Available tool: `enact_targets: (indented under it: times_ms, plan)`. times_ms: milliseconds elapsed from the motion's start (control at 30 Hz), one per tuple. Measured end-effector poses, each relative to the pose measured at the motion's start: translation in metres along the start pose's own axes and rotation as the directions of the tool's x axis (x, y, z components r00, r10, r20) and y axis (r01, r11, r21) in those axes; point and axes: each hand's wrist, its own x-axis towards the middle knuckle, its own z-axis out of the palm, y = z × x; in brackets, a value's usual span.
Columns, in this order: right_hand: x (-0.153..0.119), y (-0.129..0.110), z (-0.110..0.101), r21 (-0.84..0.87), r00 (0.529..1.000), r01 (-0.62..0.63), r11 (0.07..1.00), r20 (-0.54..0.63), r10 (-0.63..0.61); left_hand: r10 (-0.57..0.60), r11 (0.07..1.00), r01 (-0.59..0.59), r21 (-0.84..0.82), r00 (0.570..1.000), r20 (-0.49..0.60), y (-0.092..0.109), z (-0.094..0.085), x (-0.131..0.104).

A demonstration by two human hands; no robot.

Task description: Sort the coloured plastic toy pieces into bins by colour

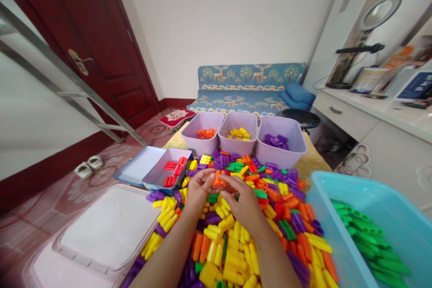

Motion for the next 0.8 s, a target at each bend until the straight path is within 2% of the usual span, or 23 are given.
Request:
enact_targets:
  times_ms: [467, 800]
  plan:
    - [-0.0003, 0.0030, 0.0001, -0.025, 1.000, -0.012, 1.000, 0.013, 0.012, 0.011, 1.000, -0.011, 0.009, 1.000, 0.014, 0.0004, -0.0004, -0.0009]
    - [0.0017, 0.0090, 0.0039, 0.004, 0.993, -0.102, 0.995, -0.061, 0.102, 0.080, 0.997, -0.080, -0.010, 0.996, 0.040, -0.0028, 0.0008, 0.0007]
